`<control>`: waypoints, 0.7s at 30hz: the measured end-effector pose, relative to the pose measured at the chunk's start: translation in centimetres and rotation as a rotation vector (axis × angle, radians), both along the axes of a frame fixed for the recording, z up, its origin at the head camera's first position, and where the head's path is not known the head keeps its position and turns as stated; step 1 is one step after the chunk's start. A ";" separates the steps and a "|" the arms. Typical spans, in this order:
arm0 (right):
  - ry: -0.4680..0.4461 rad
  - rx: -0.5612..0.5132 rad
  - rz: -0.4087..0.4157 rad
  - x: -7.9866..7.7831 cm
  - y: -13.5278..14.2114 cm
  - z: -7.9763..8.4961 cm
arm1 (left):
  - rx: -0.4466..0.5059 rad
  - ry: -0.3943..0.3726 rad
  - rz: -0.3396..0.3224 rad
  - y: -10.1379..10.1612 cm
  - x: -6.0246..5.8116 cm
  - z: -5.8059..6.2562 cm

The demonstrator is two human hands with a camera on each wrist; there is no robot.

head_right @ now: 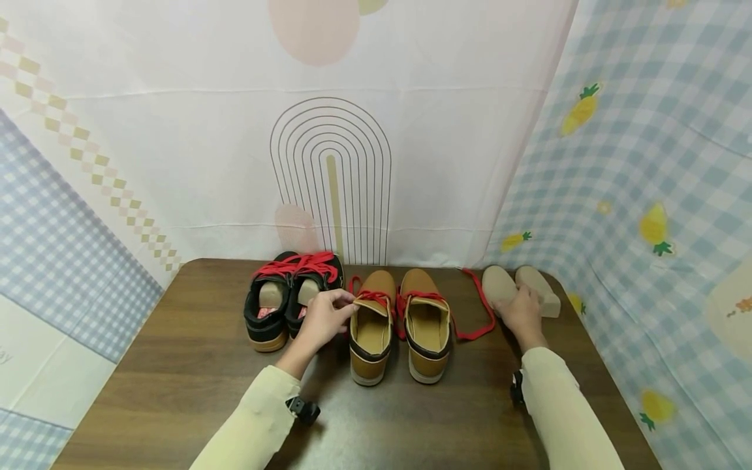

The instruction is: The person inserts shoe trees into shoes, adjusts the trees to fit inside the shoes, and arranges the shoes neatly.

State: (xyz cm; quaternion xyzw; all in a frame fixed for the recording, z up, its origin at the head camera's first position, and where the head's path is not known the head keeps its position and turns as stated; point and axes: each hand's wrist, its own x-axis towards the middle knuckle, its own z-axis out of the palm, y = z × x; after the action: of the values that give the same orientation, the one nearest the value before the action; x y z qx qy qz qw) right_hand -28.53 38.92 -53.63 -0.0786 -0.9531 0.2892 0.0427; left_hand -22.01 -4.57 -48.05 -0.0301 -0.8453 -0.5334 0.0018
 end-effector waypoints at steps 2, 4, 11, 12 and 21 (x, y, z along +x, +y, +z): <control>0.009 0.001 0.015 0.1 0.2 -0.1 | 0.006 -0.014 -0.003 -0.1 -0.1 -0.1; 0.019 0.003 0.026 0.3 0.3 -0.1 | 0.013 -0.022 -0.004 -0.1 -0.1 -0.1; 0.055 0.023 0.048 0.8 0.3 0.2 | 0.036 -0.037 0.006 0.0 0.1 0.2; 0.060 0.025 0.053 0.9 0.4 0.2 | 0.036 -0.036 0.006 0.0 0.1 0.2; 0.101 -0.008 0.068 2.1 1.5 -0.1 | 0.035 -0.033 -0.004 0.0 0.1 0.1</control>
State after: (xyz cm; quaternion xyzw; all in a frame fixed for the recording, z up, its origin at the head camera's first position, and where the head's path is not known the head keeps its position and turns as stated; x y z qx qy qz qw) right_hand -26.47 40.45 -53.77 -0.0317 -0.9506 0.2981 0.0805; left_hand -21.90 -4.60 -47.95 -0.0229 -0.8359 -0.5483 -0.0128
